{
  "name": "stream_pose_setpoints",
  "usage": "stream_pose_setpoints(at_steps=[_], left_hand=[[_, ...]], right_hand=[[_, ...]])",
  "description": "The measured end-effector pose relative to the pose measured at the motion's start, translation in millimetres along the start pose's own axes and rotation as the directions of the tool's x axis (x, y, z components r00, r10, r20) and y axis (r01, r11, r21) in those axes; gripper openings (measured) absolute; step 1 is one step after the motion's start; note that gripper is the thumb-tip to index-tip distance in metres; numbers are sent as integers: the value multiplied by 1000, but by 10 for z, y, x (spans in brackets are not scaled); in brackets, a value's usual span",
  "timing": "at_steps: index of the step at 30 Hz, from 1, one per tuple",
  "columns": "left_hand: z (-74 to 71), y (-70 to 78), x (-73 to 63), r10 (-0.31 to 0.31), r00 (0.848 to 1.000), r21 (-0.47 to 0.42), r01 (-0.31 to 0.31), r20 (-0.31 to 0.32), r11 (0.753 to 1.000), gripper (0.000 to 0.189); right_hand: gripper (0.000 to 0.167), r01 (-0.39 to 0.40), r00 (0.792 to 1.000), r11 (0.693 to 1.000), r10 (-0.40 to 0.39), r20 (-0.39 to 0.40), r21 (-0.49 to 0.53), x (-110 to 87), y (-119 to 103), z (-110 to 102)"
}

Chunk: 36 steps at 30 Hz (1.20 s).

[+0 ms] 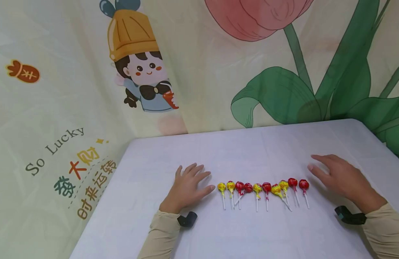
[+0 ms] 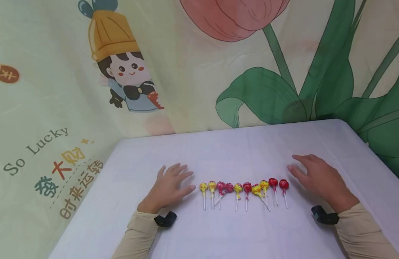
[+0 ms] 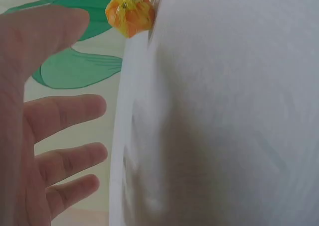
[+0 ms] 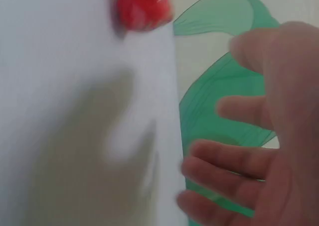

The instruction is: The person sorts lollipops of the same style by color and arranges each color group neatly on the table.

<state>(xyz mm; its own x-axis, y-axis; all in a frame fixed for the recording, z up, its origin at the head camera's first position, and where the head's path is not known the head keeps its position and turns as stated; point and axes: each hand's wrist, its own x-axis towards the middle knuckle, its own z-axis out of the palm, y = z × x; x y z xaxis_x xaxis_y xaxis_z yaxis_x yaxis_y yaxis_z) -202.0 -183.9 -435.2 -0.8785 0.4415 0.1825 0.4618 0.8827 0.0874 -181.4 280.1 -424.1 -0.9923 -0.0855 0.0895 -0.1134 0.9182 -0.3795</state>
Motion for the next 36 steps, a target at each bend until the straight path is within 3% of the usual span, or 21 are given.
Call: stream_pose_setpoints(at_steps=[7,19,25,36], left_hand=[[31,60,5,49,999,-53,-50,-3,997,51],[82,144,46,131,990,-117,-135,-43,984,41],[99,200,55,133,991,-192,-136,-29,972,36],[140,211,66,148,988,-162,-151,-32,975,33]], right_hand=[[61,-21,998,976,7,66,218,14,-50,9],[48,35,984,953,-85,154,301,-1,103,2],[44,59,974,944,-126,188,325,-4,94,19],[41,51,952,926,-158,261,375,-13,73,75]])
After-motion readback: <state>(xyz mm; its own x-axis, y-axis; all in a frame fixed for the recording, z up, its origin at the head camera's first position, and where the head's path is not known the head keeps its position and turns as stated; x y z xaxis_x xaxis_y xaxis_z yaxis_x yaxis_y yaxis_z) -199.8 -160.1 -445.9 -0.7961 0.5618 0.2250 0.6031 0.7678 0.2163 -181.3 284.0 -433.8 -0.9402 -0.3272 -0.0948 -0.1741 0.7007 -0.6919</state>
